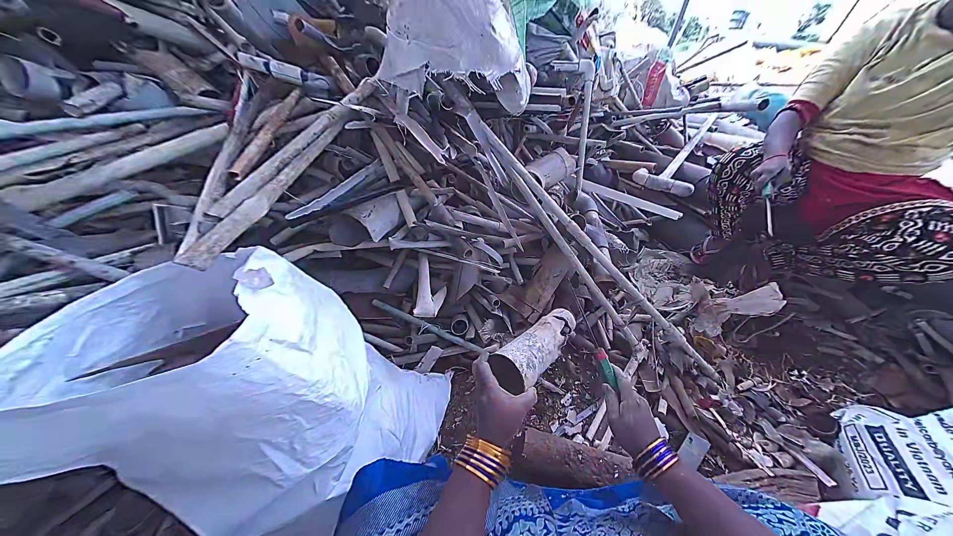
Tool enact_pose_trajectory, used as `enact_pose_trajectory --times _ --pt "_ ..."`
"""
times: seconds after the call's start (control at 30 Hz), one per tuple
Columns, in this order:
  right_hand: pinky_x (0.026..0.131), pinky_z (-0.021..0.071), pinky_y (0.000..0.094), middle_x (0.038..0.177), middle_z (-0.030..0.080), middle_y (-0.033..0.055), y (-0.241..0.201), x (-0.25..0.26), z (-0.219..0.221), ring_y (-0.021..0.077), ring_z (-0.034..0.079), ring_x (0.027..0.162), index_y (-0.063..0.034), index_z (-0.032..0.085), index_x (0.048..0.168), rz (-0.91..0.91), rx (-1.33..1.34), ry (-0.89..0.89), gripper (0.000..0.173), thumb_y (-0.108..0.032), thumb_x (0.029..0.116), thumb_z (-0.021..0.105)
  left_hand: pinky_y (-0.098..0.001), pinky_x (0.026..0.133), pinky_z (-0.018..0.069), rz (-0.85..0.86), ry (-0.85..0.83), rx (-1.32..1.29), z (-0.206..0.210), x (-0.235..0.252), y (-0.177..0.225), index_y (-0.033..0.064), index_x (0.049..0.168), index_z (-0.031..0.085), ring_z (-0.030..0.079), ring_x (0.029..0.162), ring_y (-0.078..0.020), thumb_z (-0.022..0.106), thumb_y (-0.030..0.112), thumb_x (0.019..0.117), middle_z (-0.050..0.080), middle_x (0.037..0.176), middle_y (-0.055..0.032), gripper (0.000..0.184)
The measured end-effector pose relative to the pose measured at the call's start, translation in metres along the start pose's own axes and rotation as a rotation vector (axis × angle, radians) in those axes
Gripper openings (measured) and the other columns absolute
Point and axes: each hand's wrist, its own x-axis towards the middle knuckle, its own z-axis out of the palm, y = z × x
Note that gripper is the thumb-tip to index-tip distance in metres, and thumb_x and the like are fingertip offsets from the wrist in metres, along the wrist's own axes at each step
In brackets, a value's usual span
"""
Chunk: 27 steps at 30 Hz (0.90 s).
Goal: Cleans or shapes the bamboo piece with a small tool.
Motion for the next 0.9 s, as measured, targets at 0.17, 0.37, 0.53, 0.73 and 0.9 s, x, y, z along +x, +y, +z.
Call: enact_pose_trajectory --times 0.17,0.37,0.53,0.73,0.9 --pt "0.046 0.0551 0.0420 0.080 0.072 0.0169 0.009 -0.012 0.013 0.0291 0.069 0.055 0.0066 0.064 0.128 -0.599 -0.156 0.381 0.044 -0.023 0.0996 0.048 -0.0477 0.105 0.0468 -0.024 -0.010 -0.069 0.003 -0.003 -0.006 -0.0104 0.148 0.034 0.054 0.128 -0.0379 0.083 0.008 0.0557 0.048 0.143 -0.0339 0.106" --pt "0.087 0.0558 0.0576 0.110 0.073 0.0272 0.013 0.012 -0.010 0.0438 0.073 0.099 0.0045 0.046 0.151 -0.022 -0.050 0.096 0.050 -0.020 0.1075 0.046 -0.0385 0.101 0.0498 -0.085 -0.064 -0.182 -0.003 0.001 -0.008 -0.0057 0.150 0.030 0.057 0.125 -0.0262 0.079 0.007 0.0545 0.048 0.143 -0.0280 0.109" --pt "0.058 0.0596 0.0508 0.088 0.075 0.0221 0.009 -0.005 0.011 0.0370 0.074 0.068 0.0115 0.059 0.135 -0.431 -0.121 0.310 0.045 -0.015 0.0985 0.053 -0.0321 0.095 0.0541 -0.104 -0.068 -0.280 0.003 -0.002 -0.012 -0.0042 0.150 0.029 0.062 0.117 -0.0163 0.079 0.013 0.0519 0.055 0.137 -0.0214 0.111" --pt "0.070 0.0594 0.0574 0.100 0.075 0.0252 -0.005 -0.005 0.004 0.0425 0.075 0.082 0.0104 0.052 0.143 -0.255 -0.019 0.192 0.049 -0.015 0.1018 0.051 -0.0413 0.103 0.0490 -0.114 -0.104 -0.165 0.009 -0.009 -0.013 -0.0063 0.150 0.030 0.056 0.127 -0.0287 0.080 0.009 0.0543 0.048 0.143 -0.0288 0.109" --pt "0.095 0.0523 0.0547 0.116 0.070 0.0258 -0.005 0.007 -0.009 0.0399 0.070 0.104 -0.0010 0.039 0.155 0.077 0.037 -0.213 0.049 -0.021 0.1103 0.042 -0.0426 0.102 0.0495 -0.075 -0.091 -0.125 0.013 -0.015 -0.009 -0.0073 0.149 0.033 0.056 0.126 -0.0305 0.081 0.008 0.0534 0.050 0.142 -0.0292 0.108"
